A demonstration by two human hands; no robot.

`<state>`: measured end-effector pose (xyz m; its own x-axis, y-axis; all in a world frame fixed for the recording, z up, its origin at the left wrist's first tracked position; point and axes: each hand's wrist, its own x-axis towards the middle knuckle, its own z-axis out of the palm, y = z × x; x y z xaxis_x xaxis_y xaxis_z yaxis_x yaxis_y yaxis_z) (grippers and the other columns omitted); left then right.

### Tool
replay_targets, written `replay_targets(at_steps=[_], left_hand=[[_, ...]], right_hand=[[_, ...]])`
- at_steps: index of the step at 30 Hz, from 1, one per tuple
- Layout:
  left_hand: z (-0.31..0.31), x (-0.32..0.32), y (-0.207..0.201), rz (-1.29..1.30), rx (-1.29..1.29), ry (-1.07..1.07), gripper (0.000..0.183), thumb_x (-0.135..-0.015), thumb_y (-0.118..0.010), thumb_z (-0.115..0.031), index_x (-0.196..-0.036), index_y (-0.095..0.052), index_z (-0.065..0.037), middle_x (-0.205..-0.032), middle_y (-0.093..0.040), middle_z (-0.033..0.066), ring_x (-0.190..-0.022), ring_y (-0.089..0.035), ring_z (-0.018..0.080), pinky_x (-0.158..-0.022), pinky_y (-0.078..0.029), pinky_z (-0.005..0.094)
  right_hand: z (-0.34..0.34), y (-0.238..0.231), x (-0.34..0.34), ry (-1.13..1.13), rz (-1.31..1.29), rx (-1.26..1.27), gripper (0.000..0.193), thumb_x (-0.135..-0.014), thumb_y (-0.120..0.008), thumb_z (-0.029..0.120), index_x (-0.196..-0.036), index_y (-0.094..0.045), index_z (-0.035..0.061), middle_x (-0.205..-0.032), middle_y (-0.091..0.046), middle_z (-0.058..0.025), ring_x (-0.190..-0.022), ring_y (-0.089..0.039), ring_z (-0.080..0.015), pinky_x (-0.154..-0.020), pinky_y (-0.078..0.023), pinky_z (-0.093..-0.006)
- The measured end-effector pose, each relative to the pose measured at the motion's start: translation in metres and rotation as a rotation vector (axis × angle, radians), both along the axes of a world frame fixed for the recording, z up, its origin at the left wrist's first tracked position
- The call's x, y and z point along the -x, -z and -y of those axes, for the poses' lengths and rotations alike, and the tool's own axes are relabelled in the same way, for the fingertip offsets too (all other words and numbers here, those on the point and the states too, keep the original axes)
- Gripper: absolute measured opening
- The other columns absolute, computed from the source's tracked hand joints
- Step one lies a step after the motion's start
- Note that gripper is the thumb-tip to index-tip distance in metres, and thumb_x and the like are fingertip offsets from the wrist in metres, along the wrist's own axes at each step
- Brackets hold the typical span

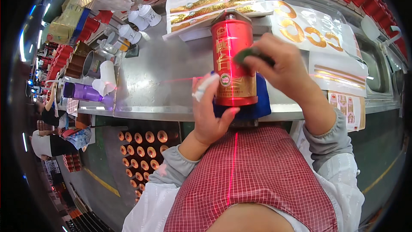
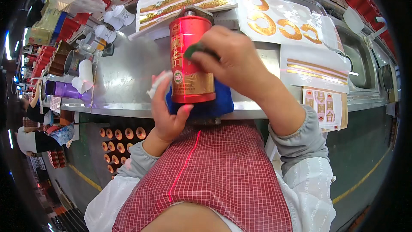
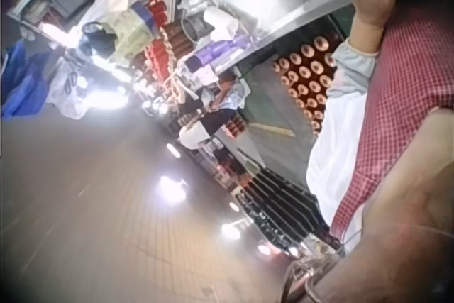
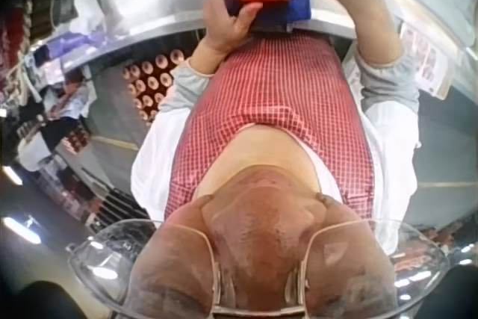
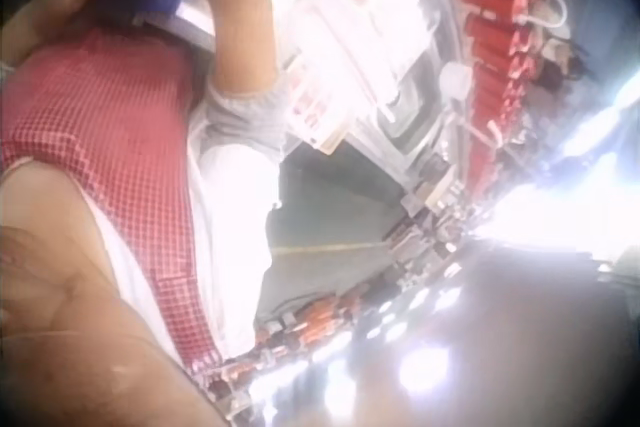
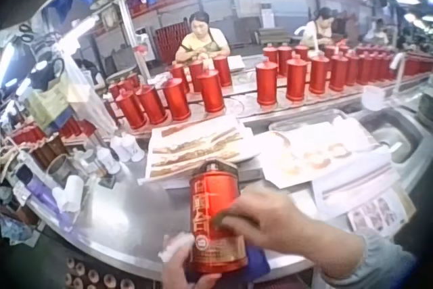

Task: The person applies gold decorative stickers to red cylindrical containers. They use a green scraper tool to smooth the stickers onto the curved surface and a wooden stick to press down the edges. The person handles multiple containers, applying stickers to the sides and the top lids, then places the finished items on a nearby tray.

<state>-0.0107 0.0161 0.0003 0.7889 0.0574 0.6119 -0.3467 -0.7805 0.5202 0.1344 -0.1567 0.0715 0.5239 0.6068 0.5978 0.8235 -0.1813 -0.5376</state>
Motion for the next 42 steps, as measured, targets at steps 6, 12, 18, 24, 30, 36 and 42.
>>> replay_targets(at_steps=[6,12,18,24,30,36,42], left_hand=[[-0.021,-0.013,-0.02,0.104,-0.253,0.304,0.047,-0.098,-0.046,-0.044,-0.124,-0.057,-0.007,-0.115,-0.066,0.0111,-0.124,-0.048,0.0305,-0.115,-0.017,0.0551],[-0.037,-0.056,-0.036,0.04,-0.186,0.377,0.058,-0.097,-0.044,-0.05,-0.128,-0.055,-0.003,-0.119,-0.064,0.0113,-0.126,-0.047,0.0304,-0.116,-0.012,0.0532],[-0.011,-0.011,-0.011,-0.033,-0.006,0.124,0.083,-0.085,-0.063,-0.052,-0.143,-0.035,0.001,-0.139,-0.048,0.0186,-0.135,-0.036,0.0374,-0.114,-0.014,0.0564],[-0.009,-0.004,0.0,-0.076,-0.053,0.069,0.084,-0.082,-0.067,-0.048,-0.143,-0.037,0.002,-0.142,-0.044,0.0236,-0.132,-0.042,0.0393,-0.113,-0.015,0.0583],[-0.007,-0.007,0.005,-0.054,0.076,0.098,0.082,-0.087,-0.061,-0.05,-0.142,-0.035,0.006,-0.138,-0.046,0.0282,-0.131,-0.044,0.0404,-0.113,-0.018,0.0571],[-0.001,-0.005,-0.002,-0.088,0.02,0.072,0.081,-0.089,-0.061,-0.045,-0.143,-0.031,0.008,-0.139,-0.044,0.0282,-0.134,-0.039,0.0418,-0.112,-0.018,0.0584],[-0.002,-0.004,0.003,-0.094,0.023,0.062,0.085,-0.089,-0.059,-0.049,-0.143,-0.029,0.009,-0.14,-0.044,0.0275,-0.133,-0.04,0.0431,-0.111,-0.02,0.0581]], right_hand=[[0.029,0.012,0.01,0.036,-0.31,-0.11,0.016,-0.082,-0.073,0.011,-0.091,-0.065,0.0003,-0.07,-0.055,-0.0054,-0.061,-0.053,-0.012,-0.055,-0.041,-0.0265],[0.028,0.017,0.02,0.0,-0.148,-0.133,0.017,-0.076,-0.074,0.007,-0.091,-0.066,0.0038,-0.077,-0.057,-0.0056,-0.073,-0.057,-0.019,-0.065,-0.044,-0.0319],[0.025,0.012,0.02,-0.344,-0.2,0.04,0.015,-0.074,-0.074,0.013,-0.087,-0.066,0.009,-0.08,-0.058,-0.007,-0.08,-0.058,-0.0262,-0.072,-0.046,-0.0369],[0.017,0.0,0.024,-0.488,-0.335,0.014,0.015,-0.076,-0.074,0.011,-0.087,-0.065,0.0058,-0.079,-0.058,-0.0089,-0.079,-0.059,-0.0271,-0.067,-0.048,-0.0361],[0.014,0.011,0.022,-0.365,-0.15,-0.05,0.018,-0.071,-0.073,0.007,-0.088,-0.067,0.0075,-0.081,-0.059,-0.0073,-0.076,-0.056,-0.0265,-0.067,-0.047,-0.0368],[0.018,0.023,0.024,-0.286,-0.047,-0.1,0.021,-0.072,-0.074,0.001,-0.092,-0.068,0.0054,-0.082,-0.059,-0.009,-0.075,-0.058,-0.0236,-0.067,-0.046,-0.0334],[0.02,0.025,0.02,-0.228,-0.204,-0.155,0.017,-0.073,-0.075,0.008,-0.088,-0.066,0.0052,-0.081,-0.059,-0.0082,-0.079,-0.058,-0.0254,-0.07,-0.047,-0.0353]])
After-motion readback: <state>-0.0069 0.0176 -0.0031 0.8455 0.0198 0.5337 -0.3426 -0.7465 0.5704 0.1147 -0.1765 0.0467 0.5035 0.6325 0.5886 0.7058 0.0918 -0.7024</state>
